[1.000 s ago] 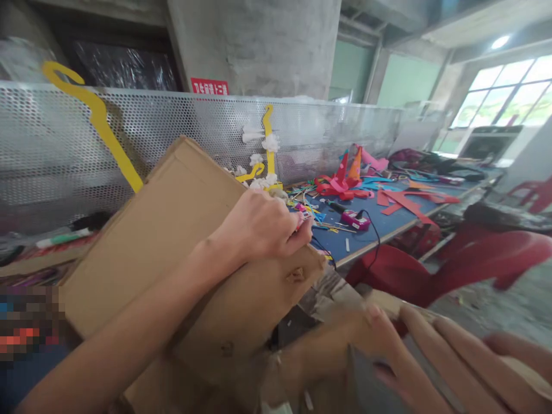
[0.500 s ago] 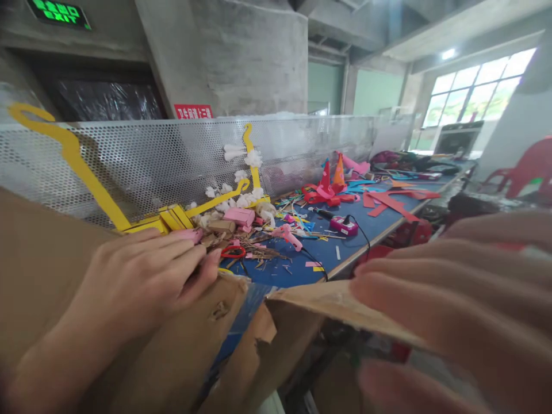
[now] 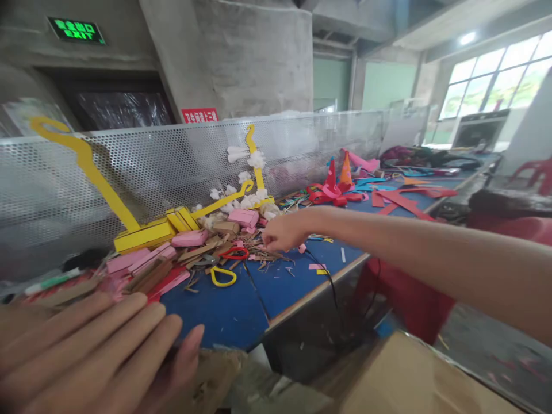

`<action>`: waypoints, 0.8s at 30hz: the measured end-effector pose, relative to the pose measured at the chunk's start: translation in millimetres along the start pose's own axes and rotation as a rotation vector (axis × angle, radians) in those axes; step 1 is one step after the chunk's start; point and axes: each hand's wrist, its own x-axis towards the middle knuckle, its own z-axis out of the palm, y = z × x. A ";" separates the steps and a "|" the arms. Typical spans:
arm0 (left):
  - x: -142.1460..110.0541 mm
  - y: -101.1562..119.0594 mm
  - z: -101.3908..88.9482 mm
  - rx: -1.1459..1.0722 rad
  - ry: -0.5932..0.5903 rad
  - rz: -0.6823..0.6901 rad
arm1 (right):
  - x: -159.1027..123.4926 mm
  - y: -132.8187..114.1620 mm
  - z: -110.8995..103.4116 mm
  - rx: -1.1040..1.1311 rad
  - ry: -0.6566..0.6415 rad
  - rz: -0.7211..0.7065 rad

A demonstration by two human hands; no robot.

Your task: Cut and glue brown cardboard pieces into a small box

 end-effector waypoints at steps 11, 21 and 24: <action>6.5 -10.5 0.5 0.112 -0.029 0.000 | 165.3 -22.3 88.0 -0.054 -0.038 0.009; 2.5 -21.3 4.7 0.171 -0.116 0.031 | 213.1 -20.0 103.3 -0.016 0.058 0.079; 1.9 -22.6 4.9 0.154 -0.126 0.027 | 211.0 -8.5 100.0 0.047 0.081 0.048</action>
